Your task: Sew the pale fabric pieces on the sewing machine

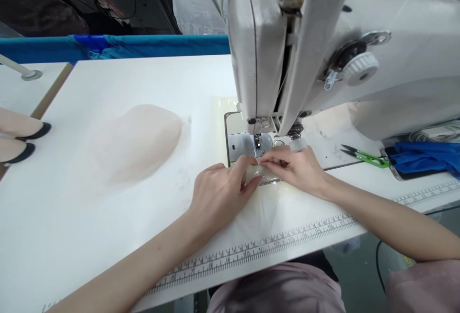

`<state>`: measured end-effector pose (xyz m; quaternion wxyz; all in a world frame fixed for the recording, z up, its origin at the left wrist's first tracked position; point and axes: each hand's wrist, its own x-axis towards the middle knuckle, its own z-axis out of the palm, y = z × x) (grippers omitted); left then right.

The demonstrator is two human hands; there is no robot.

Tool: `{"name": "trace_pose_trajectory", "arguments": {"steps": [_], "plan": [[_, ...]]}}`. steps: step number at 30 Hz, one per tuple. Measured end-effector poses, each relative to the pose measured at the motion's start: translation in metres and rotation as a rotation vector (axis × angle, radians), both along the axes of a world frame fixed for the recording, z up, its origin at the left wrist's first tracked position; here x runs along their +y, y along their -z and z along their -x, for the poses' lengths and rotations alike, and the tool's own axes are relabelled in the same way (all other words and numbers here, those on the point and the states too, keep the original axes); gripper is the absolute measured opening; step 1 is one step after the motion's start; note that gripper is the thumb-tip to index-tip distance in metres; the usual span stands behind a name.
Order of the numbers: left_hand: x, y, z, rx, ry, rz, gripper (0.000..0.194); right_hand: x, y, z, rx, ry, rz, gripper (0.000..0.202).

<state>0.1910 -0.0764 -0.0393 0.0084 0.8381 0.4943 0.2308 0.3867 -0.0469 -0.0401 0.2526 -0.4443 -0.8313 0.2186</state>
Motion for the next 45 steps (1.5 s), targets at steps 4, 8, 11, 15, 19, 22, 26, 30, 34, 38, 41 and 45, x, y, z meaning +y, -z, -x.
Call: {"name": "trace_pose_trajectory", "arguments": {"steps": [4, 8, 11, 15, 19, 22, 26, 30, 34, 38, 41, 45], "plan": [[0.002, -0.004, -0.001, 0.099, 0.085, -0.236, 0.022, 0.005, 0.0, 0.002, -0.033, 0.059, -0.004, 0.013], [-0.004, -0.006, -0.003, 0.199, 0.212, -0.429, 0.016, 0.009, 0.001, 0.004, -0.032, 0.1, 0.03, 0.014], [-0.01, -0.007, -0.004, 0.257, 0.22, -0.367, 0.02, 0.01, 0.0, 0.001, -0.119, 0.108, -0.055, 0.017], [-0.009, -0.006, -0.003, 0.207, 0.212, -0.234, 0.029, 0.005, -0.004, -0.007, -0.333, 0.071, -0.405, 0.022], [-0.003, -0.004, -0.002, 0.183, 0.203, -0.219, 0.032, -0.004, -0.005, -0.009, -0.416, 0.004, -0.557, 0.024], [-0.002, -0.003, -0.003, 0.227, 0.186, -0.245, 0.03, -0.006, -0.003, -0.007, -0.5, -0.006, -0.548, 0.027], [-0.004, -0.004, -0.003, 0.282, 0.151, -0.25, 0.033, -0.004, 0.0, -0.007, -0.5, -0.005, -0.551, 0.03], [-0.001, -0.003, -0.003, 0.271, 0.151, -0.237, 0.033, -0.001, -0.001, -0.009, -0.491, 0.007, -0.564, 0.028], [0.003, -0.001, -0.003, 0.287, 0.138, -0.243, 0.03, 0.001, -0.001, -0.009, -0.49, 0.018, -0.564, 0.028], [0.004, -0.001, -0.003, 0.289, 0.142, -0.253, 0.03, 0.001, 0.0, -0.009, -0.482, 0.025, -0.594, 0.026], [0.004, -0.001, -0.004, 0.279, 0.13, -0.267, 0.028, 0.002, 0.0, -0.009, -0.485, 0.038, -0.615, 0.024], [0.004, -0.003, -0.005, 0.275, 0.121, -0.267, 0.026, 0.001, 0.0, -0.009, -0.503, 0.042, -0.621, 0.024]]}}
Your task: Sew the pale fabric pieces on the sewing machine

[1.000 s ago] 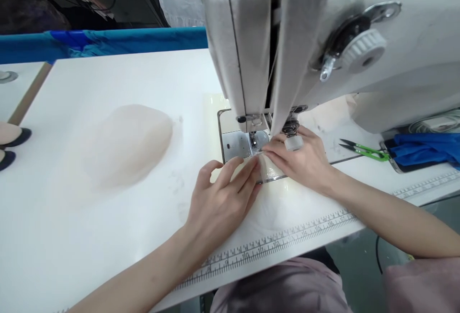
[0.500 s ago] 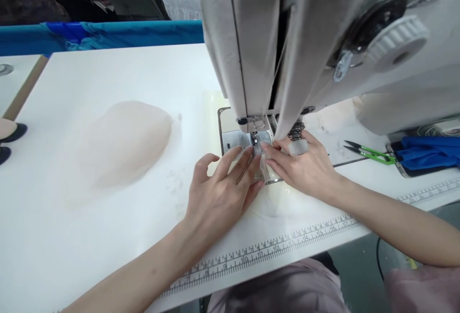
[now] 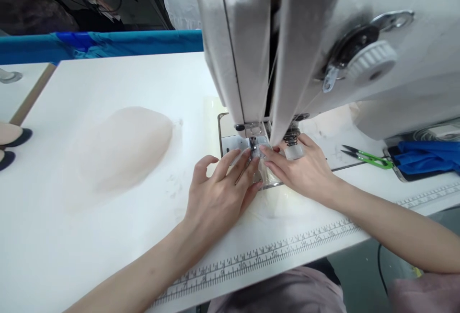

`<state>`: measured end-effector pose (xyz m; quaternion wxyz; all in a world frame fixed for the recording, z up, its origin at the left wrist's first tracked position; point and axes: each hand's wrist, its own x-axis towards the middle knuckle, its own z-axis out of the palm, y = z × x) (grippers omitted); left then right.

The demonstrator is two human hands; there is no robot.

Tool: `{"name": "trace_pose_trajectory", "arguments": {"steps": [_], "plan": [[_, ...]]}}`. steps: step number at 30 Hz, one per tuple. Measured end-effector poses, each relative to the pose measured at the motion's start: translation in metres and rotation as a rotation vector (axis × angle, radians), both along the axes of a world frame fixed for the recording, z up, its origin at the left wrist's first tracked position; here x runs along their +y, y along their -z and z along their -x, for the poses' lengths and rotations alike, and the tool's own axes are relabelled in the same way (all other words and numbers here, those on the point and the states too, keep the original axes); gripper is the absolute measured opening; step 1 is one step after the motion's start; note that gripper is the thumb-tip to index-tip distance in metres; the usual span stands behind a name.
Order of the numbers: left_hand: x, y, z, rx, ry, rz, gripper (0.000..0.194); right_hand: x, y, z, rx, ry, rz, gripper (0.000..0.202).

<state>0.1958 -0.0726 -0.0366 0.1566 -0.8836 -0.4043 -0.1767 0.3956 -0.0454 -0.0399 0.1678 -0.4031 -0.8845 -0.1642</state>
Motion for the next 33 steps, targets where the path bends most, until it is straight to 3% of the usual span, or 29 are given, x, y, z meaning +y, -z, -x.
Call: {"name": "trace_pose_trajectory", "arguments": {"steps": [18, 22, 25, 27, 29, 33], "plan": [[0.007, 0.005, 0.0, -0.027, -0.024, 0.023, 0.027, 0.003, 0.002, -0.001, -0.033, 0.02, 0.049, 0.025], [0.003, -0.001, 0.002, -0.017, -0.021, -0.028, 0.025, -0.001, -0.005, -0.006, 0.019, -0.022, 0.086, 0.023], [-0.003, -0.013, 0.009, -0.015, 0.04, -0.021, 0.02, -0.009, -0.019, -0.011, 0.142, -0.13, 0.303, 0.019], [-0.007, -0.02, 0.016, 0.008, 0.144, 0.098, 0.024, -0.015, -0.028, -0.014, 0.162, -0.216, 0.591, 0.017], [-0.009, -0.023, 0.023, 0.053, 0.248, 0.215, 0.028, -0.019, -0.035, -0.015, 0.124, -0.244, 0.779, 0.013], [-0.013, -0.022, 0.027, 0.05, 0.265, 0.25, 0.016, -0.02, -0.041, -0.016, 0.19, -0.189, 0.885, 0.013]]}}
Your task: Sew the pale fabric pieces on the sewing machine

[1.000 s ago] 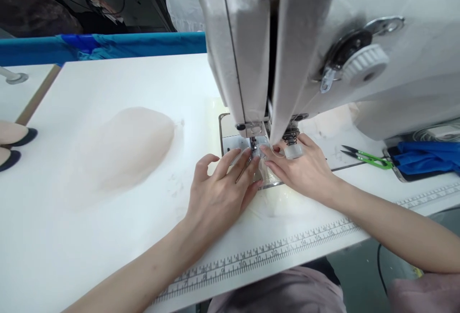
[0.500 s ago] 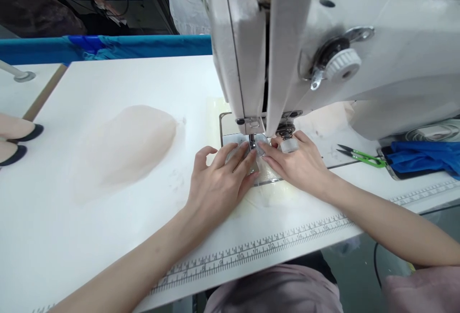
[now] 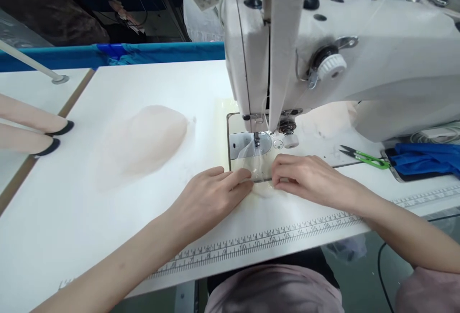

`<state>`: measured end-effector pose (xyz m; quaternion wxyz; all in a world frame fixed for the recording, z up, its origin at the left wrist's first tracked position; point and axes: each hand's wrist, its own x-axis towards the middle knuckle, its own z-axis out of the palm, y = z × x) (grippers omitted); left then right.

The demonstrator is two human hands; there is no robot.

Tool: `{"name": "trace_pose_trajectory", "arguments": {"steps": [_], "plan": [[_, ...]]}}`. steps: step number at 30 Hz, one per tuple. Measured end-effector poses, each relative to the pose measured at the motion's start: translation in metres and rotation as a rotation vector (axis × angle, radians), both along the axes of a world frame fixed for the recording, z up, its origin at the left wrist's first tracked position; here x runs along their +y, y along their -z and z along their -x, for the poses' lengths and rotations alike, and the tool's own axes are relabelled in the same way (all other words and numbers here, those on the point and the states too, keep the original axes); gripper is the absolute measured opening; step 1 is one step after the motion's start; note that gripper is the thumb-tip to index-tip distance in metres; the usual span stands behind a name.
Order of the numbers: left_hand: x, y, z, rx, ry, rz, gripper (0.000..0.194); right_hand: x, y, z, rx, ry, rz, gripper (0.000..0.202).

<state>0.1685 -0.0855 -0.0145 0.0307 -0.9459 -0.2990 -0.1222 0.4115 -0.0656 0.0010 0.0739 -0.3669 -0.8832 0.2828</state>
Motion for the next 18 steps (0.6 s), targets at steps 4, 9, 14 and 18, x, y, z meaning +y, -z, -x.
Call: {"name": "trace_pose_trajectory", "arguments": {"steps": [4, 9, 14, 18], "plan": [[0.0, -0.004, -0.006, -0.111, -0.17, 0.219, 0.023, 0.003, -0.003, -0.001, 0.111, 0.159, 0.09, 0.016], [0.019, -0.012, -0.018, -0.063, -0.228, 0.341, 0.024, 0.006, 0.006, 0.003, 0.098, 0.112, -0.104, 0.021], [0.046, -0.013, -0.022, -0.081, -0.217, 0.425, 0.027, 0.01, 0.027, 0.007, 0.182, 0.219, -0.496, 0.027], [0.057, -0.016, -0.018, -0.202, -0.176, 0.584, 0.027, 0.016, 0.033, 0.01, 0.19, 0.291, -0.565, 0.026]]}}
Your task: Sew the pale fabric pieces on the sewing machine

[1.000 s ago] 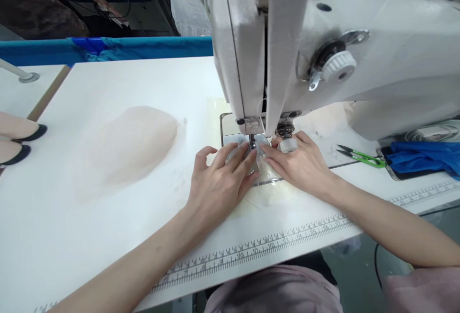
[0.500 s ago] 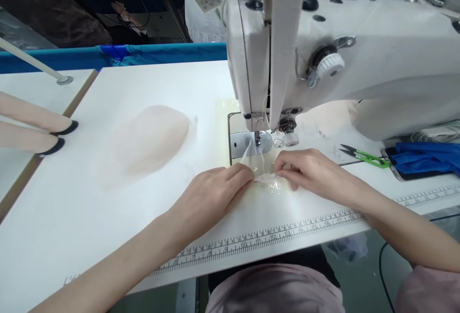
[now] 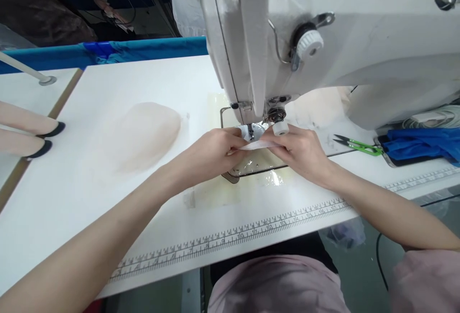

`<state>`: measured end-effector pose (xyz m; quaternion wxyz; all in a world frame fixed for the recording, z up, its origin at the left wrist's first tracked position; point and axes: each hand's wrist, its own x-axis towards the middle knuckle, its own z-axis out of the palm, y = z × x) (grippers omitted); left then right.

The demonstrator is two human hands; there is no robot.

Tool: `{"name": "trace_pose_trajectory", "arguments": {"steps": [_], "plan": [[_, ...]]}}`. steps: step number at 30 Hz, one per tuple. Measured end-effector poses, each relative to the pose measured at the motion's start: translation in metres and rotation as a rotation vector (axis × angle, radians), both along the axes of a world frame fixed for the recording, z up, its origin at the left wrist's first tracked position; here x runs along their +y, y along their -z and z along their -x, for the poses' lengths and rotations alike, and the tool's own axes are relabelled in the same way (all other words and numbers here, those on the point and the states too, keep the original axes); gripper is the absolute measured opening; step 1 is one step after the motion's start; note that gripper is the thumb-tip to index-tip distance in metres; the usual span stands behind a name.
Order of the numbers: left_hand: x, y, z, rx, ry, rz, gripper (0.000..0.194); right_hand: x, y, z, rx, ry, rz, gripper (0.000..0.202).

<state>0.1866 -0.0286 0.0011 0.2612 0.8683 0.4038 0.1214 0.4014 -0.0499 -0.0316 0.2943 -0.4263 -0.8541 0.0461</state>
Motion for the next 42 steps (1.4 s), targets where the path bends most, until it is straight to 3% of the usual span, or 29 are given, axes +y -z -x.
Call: {"name": "trace_pose_trajectory", "arguments": {"steps": [6, 8, 10, 14, 16, 23, 34, 42], "plan": [[-0.006, 0.0, 0.007, -0.103, 0.017, 0.104, 0.038, -0.002, -0.005, 0.003, -0.031, -0.002, 0.094, 0.022], [-0.013, 0.006, 0.007, -0.107, 0.046, 0.028, 0.039, -0.006, -0.005, 0.002, -0.055, -0.048, 0.068, 0.023], [-0.022, 0.014, 0.006, -0.063, 0.097, -0.201, 0.035, -0.009, -0.005, 0.001, -0.112, -0.116, -0.009, 0.023], [-0.042, 0.029, 0.002, 0.113, 0.16, -0.812, 0.017, -0.013, -0.005, 0.0, -0.226, -0.218, -0.212, 0.021], [-0.051, 0.032, 0.001, 0.201, 0.155, -0.948, 0.02, -0.014, -0.005, 0.0, -0.247, -0.247, -0.245, 0.022], [-0.06, 0.03, 0.003, 0.275, 0.141, -0.846, 0.03, -0.014, -0.007, 0.002, -0.228, -0.255, -0.227, 0.021], [-0.043, 0.036, 0.003, 0.2, 0.098, -0.814, 0.03, -0.005, 0.003, 0.004, -0.243, -0.188, -0.291, 0.021], [-0.031, 0.039, 0.004, 0.159, 0.051, -0.749, 0.035, 0.009, 0.01, 0.005, -0.279, -0.14, -0.251, 0.022]]}}
